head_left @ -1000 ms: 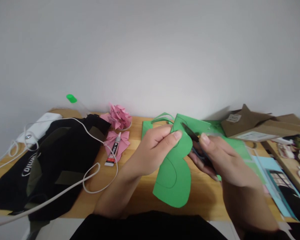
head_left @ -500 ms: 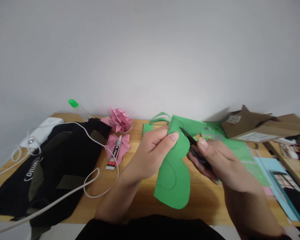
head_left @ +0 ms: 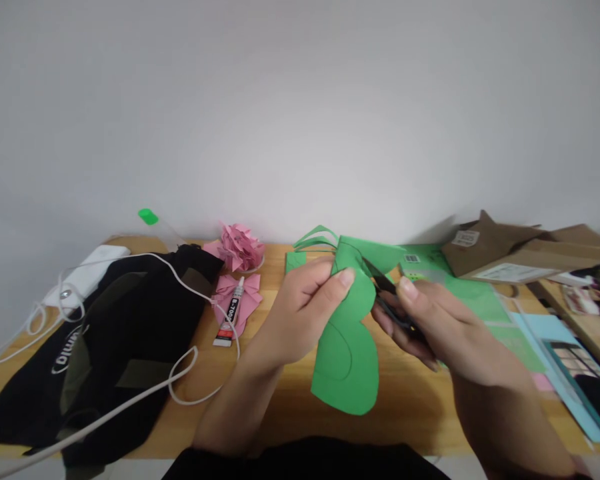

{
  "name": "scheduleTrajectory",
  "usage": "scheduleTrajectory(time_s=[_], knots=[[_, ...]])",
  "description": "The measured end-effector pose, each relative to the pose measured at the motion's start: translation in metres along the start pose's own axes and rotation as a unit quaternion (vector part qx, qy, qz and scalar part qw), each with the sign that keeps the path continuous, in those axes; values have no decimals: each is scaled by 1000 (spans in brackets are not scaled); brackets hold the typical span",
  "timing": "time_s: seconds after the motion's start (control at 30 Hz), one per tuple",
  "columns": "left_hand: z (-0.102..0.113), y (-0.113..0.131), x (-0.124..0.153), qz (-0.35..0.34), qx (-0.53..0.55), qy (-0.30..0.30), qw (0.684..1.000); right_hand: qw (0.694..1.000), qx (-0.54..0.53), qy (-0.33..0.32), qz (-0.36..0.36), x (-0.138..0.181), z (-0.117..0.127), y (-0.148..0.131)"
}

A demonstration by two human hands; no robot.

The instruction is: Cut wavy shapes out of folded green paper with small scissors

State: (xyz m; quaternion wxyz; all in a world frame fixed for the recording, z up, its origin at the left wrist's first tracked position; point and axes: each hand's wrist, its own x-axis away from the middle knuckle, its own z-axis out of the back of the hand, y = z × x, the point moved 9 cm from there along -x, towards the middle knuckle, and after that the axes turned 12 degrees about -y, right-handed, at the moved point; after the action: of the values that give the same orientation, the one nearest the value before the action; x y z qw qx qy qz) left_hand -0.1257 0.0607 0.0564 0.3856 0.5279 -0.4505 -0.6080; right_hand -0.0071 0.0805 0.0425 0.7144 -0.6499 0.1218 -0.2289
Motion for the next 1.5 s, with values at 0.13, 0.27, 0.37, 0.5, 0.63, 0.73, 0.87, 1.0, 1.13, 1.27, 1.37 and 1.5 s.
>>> scheduleTrajectory(time_s=[0.13,0.27,0.37,0.5,0.63,0.73,0.87,1.0,1.13,1.27,1.37,1.5], knots=[[3,-11,0,12,51,25,998,999,-18,-26,-10,4,-1,5],[1,-27,-3,49,192,37,979,997,-70,-32,3,9,3,6],[-10,-28,-7,69,282,1,957,984,-148,57,86,10,19,-7],[-19,-25,-9,70,320,-27,944,961,-52,234,139,14,34,-28],[-16,-29,-4,82,258,-3,963,963,45,226,137,6,21,-49],[-14,-25,-2,74,174,-10,982,964,93,204,142,5,18,-57],[-17,-18,-2,52,123,-41,990,964,123,189,140,8,22,-56],[-16,-6,-2,10,55,-56,997,970,97,179,136,9,26,-48],[-18,7,-2,-40,21,-80,996,977,39,170,125,9,28,-38],[-21,13,-3,-78,28,-94,992,977,17,167,130,9,29,-36],[-22,14,-3,-103,49,-85,990,978,16,156,139,8,28,-38],[-20,11,-3,-100,64,-63,991,980,18,122,155,7,20,-42]])
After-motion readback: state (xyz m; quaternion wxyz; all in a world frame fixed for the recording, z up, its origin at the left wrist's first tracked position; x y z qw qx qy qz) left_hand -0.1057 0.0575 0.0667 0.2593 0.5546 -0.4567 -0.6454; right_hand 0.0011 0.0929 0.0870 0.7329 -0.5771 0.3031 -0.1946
